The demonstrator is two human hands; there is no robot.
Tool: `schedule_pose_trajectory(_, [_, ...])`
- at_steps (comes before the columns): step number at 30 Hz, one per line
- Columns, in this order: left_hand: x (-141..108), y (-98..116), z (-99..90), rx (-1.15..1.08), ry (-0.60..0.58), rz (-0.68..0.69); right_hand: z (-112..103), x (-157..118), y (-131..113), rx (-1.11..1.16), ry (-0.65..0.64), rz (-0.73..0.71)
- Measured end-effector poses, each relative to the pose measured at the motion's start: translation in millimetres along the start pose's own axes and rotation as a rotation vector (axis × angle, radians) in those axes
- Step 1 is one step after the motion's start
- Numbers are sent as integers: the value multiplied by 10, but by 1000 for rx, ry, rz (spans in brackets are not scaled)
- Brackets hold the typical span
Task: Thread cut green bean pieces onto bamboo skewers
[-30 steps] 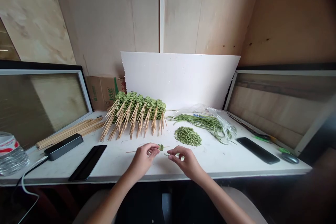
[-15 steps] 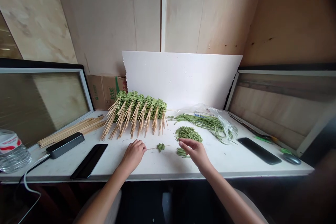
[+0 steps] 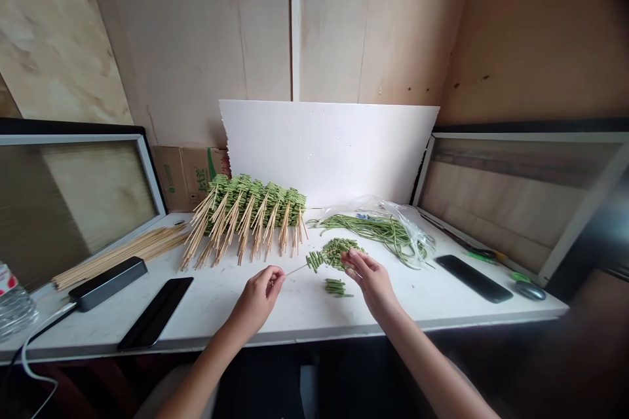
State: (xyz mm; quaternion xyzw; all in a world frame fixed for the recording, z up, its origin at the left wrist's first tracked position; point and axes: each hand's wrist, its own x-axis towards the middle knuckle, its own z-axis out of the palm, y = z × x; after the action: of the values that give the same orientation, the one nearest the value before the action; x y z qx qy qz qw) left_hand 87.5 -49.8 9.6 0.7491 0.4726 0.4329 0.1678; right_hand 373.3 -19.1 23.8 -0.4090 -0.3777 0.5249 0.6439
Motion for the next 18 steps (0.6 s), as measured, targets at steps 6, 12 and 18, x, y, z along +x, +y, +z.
schedule_pose_trajectory(6, [-49,158,58,-118,-12,-47,54,-54,-49,130,-46,5])
schedule_pose_trajectory(12, [-61,193,83,-181,-30,-52,60,-75,-43,136,-97,-8])
schedule_pose_trajectory(18, [-67,226,102,-194,-29,-69,58,-87,-47,132,-103,4])
